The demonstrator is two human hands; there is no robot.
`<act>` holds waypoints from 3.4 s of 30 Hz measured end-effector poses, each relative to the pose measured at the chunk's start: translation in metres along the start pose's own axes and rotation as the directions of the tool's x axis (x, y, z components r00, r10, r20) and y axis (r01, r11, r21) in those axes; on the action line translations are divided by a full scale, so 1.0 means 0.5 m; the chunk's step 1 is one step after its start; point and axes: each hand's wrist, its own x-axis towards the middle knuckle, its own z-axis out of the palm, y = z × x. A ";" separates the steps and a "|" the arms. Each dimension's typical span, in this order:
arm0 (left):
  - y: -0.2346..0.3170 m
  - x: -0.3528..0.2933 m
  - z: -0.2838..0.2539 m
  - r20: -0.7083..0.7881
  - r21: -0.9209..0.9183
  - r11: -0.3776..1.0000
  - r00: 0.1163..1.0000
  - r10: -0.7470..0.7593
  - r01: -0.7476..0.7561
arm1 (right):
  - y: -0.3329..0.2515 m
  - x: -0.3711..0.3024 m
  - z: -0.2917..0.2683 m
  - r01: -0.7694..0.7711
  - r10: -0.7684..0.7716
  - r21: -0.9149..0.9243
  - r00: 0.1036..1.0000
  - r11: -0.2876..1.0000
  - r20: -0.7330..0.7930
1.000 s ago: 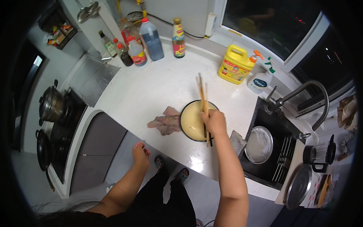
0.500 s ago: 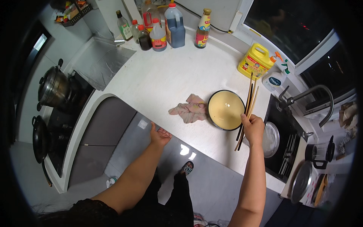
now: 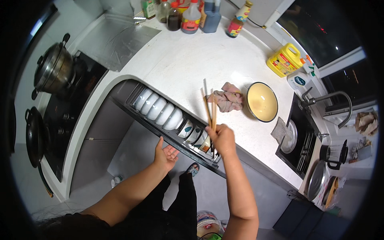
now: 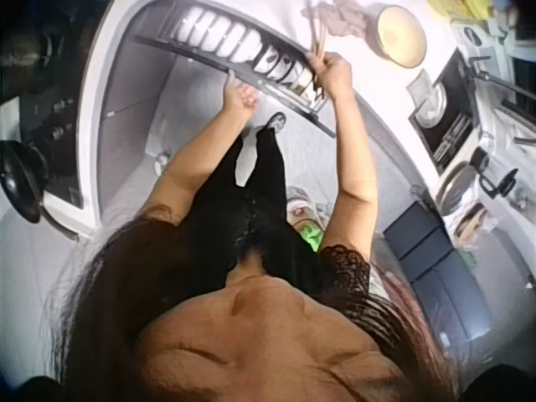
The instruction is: The person washes a bowl, chopsticks, and a ladle in a kitchen sink using a sponge and running water. They rinse each item thoroughly and place the cleaned bowl and chopsticks into a drawer.
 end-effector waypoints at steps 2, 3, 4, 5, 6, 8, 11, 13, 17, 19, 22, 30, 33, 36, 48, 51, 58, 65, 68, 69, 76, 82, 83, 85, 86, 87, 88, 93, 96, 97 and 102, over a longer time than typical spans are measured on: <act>-0.013 -0.020 -0.026 -0.001 0.010 1.000 1.000 0.000 0.000 | 0.026 -0.033 0.068 0.107 -0.101 -0.161 0.994 0.981 0.043; -0.016 -0.034 -0.035 -0.004 0.011 1.000 1.000 0.005 -0.005 | 0.027 -0.049 0.097 0.158 -0.141 -0.218 0.986 0.963 0.093; -0.012 -0.051 -0.047 -0.006 0.006 1.000 1.000 0.010 -0.010 | 0.036 -0.057 0.133 0.206 -0.168 -0.268 0.973 0.941 0.155; -0.014 -0.056 -0.066 -0.009 -0.006 1.000 1.000 0.010 -0.010 | 0.050 -0.062 0.168 0.253 -0.190 -0.313 0.957 0.915 0.217; -0.019 -0.057 -0.087 -0.010 -0.018 1.000 1.000 0.009 -0.009 | 0.063 -0.065 0.197 0.244 -0.170 -0.357 0.959 0.902 0.226; -0.023 -0.066 -0.118 -0.016 -0.053 0.999 1.000 0.001 -0.002 | 0.126 -0.037 0.251 0.300 -0.231 -0.434 0.951 0.850 0.205; -0.024 -0.084 -0.154 0.068 -0.080 0.997 0.997 0.029 -0.023 | 0.192 0.017 0.295 0.264 -0.239 -0.548 0.964 0.794 0.118; -0.026 -0.100 -0.169 0.100 -0.096 0.994 0.993 0.056 -0.047 | 0.250 0.060 0.317 0.215 -0.238 -0.562 0.971 0.799 0.033; -0.034 -0.093 -0.209 0.135 -0.139 0.988 0.987 0.086 -0.067 | 0.363 0.118 0.364 0.189 -0.130 -0.621 0.982 0.761 0.140; -0.033 -0.101 -0.216 0.148 -0.142 0.987 0.985 0.093 -0.072 | 0.407 0.119 0.383 0.180 -0.108 -0.652 0.983 0.736 0.149; -0.035 -0.103 -0.223 0.168 -0.163 0.984 0.981 0.099 -0.071 | 0.456 0.102 0.396 0.120 -0.061 -0.655 0.992 0.746 0.113; -0.057 -0.099 -0.240 0.148 -0.121 0.986 0.980 0.131 -0.114 | 0.402 0.077 0.367 -0.227 0.362 -0.754 0.932 0.616 0.015; -0.055 -0.107 -0.226 0.117 -0.113 0.988 0.987 0.114 -0.101 | 0.395 0.065 0.344 -0.207 0.415 -0.791 0.907 0.576 0.065; -0.057 -0.105 -0.227 0.091 -0.128 0.987 0.990 0.111 -0.098 | 0.387 0.067 0.331 -0.249 0.440 -0.771 0.897 0.586 0.045; -0.055 -0.112 -0.204 0.064 -0.069 0.992 0.992 0.113 -0.109 | 0.385 0.009 0.292 -0.029 0.127 -0.676 0.987 0.736 0.096; -0.047 -0.117 -0.197 0.065 -0.022 0.994 0.992 0.107 -0.106 | 0.205 -0.063 0.174 0.298 -0.366 -0.529 0.930 0.795 -0.026; -0.044 -0.114 -0.189 -0.004 0.060 0.995 0.997 0.080 -0.080 | 0.163 0.051 -0.164 0.020 -0.449 -0.696 0.777 0.717 -0.441; -0.042 -0.102 -0.193 -0.014 0.088 0.995 0.998 0.057 -0.055 | 0.339 0.114 -0.264 0.093 -0.337 -0.436 0.780 0.895 -0.527; -0.041 -0.108 -0.186 -0.046 0.112 0.991 0.996 0.074 -0.069 | 0.381 0.079 -0.342 -0.090 0.250 0.310 0.811 0.947 -0.529; -0.041 -0.108 -0.187 -0.042 0.106 0.992 0.996 0.074 -0.070 | 0.385 0.065 -0.362 -0.096 0.370 0.491 0.782 0.866 -0.501; -0.036 -0.091 -0.186 -0.059 0.104 0.995 0.998 0.013 -0.007 | 0.520 -0.031 -0.500 0.096 0.705 0.925 0.619 0.368 -0.345; -0.028 -0.108 -0.175 -0.074 0.064 0.998 0.997 -0.005 0.009 | 0.488 -0.066 -0.519 0.181 0.600 0.900 0.691 0.398 -0.404; -0.027 -0.102 -0.179 -0.087 0.054 0.998 0.996 -0.008 0.013 | 0.424 -0.071 -0.498 0.161 0.555 0.862 0.705 0.480 -0.441; -0.026 -0.095 -0.188 -0.102 0.034 0.999 0.995 -0.020 0.023 | 0.319 -0.077 -0.439 0.076 0.438 0.763 0.781 0.642 -0.446; -0.023 -0.097 -0.186 -0.097 0.049 0.998 0.995 -0.021 0.026 | 0.246 -0.084 -0.395 0.061 0.350 0.710 0.838 0.702 -0.418; -0.020 -0.099 -0.185 -0.092 0.063 0.998 0.996 -0.023 0.028 | 0.189 -0.086 -0.347 0.057 0.259 0.650 0.888 0.758 -0.380; -0.019 -0.099 -0.185 -0.089 0.063 0.997 0.996 -0.028 0.033 | 0.178 -0.094 -0.309 0.032 0.181 0.578 0.934 0.816 -0.308; -0.014 -0.100 -0.196 -0.069 0.050 0.998 0.997 -0.038 0.041 | -0.016 -0.138 -0.059 -0.146 0.007 0.516 0.965 0.844 0.263; -0.020 -0.098 -0.209 -0.108 0.086 0.996 0.994 0.023 -0.014 | -0.035 -0.135 0.066 -0.091 -0.080 0.435 0.929 0.896 0.360; -0.025 -0.095 -0.213 -0.146 0.107 0.993 0.987 0.067 -0.052 | -0.023 -0.127 0.107 -0.053 -0.099 0.390 0.927 0.919 0.361; -0.010 -0.093 -0.201 0.200 0.661 0.187 0.411 0.889 -0.727 | 0.010 -0.052 0.224 0.517 -0.441 -0.400 0.856 0.757 0.271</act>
